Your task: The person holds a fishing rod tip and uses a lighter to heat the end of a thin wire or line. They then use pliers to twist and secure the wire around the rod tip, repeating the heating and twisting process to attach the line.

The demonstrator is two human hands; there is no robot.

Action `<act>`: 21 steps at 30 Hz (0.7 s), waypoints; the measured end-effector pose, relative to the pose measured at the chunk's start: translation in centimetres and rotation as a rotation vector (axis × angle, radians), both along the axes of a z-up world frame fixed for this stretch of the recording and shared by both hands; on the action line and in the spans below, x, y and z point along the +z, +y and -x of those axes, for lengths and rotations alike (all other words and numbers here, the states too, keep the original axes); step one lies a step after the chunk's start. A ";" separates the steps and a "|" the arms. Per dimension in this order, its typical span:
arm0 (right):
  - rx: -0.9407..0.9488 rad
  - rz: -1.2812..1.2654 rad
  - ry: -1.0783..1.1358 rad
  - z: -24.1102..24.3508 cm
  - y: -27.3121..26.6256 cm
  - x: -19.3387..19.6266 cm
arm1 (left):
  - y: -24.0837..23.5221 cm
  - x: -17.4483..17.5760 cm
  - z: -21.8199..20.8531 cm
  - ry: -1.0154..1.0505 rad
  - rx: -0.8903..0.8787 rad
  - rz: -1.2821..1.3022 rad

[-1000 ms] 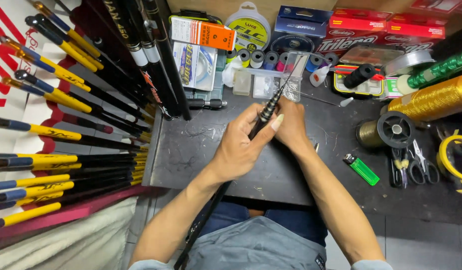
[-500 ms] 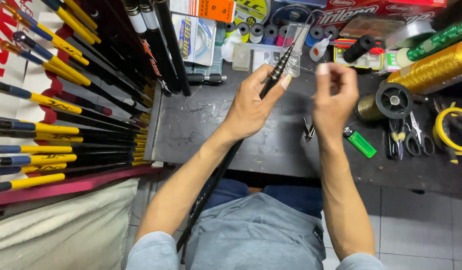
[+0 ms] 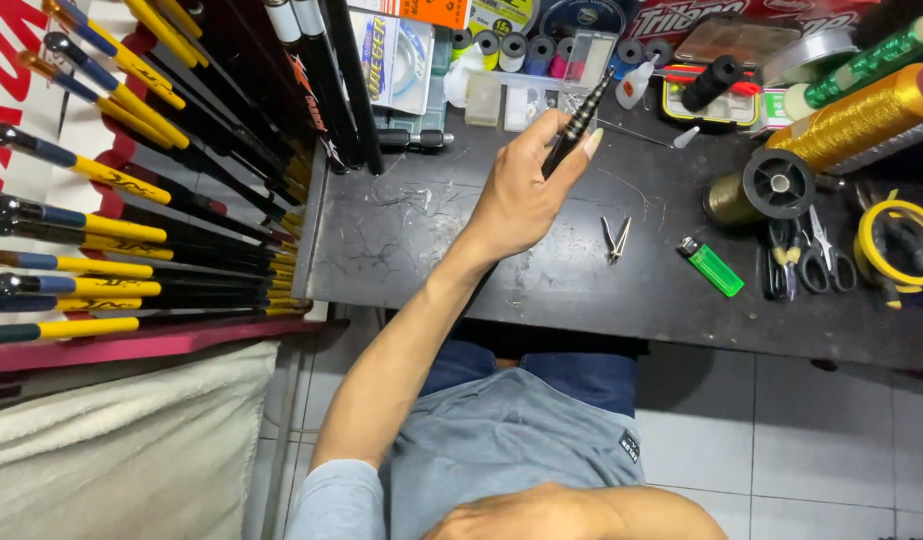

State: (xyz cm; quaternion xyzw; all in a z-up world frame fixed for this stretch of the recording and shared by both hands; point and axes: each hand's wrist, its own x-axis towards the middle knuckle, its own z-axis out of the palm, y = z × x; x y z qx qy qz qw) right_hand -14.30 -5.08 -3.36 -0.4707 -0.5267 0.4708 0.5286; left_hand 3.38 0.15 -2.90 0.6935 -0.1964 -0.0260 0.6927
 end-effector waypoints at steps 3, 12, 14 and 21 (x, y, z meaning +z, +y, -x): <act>0.029 0.110 -0.030 -1.2 -0.4 1.1 | 0.1 0.5 0.2 0.005 -0.005 -0.016; -1.135 0.577 -0.405 -3.5 -6.0 1.0 | 0.6 1.7 1.2 0.030 0.004 0.011; -1.251 0.669 -0.316 -3.5 -6.8 1.0 | 0.6 1.7 1.3 0.029 -0.021 0.037; -1.263 0.617 -0.209 -4.0 -6.4 0.8 | 0.9 2.7 2.0 0.041 -0.111 0.046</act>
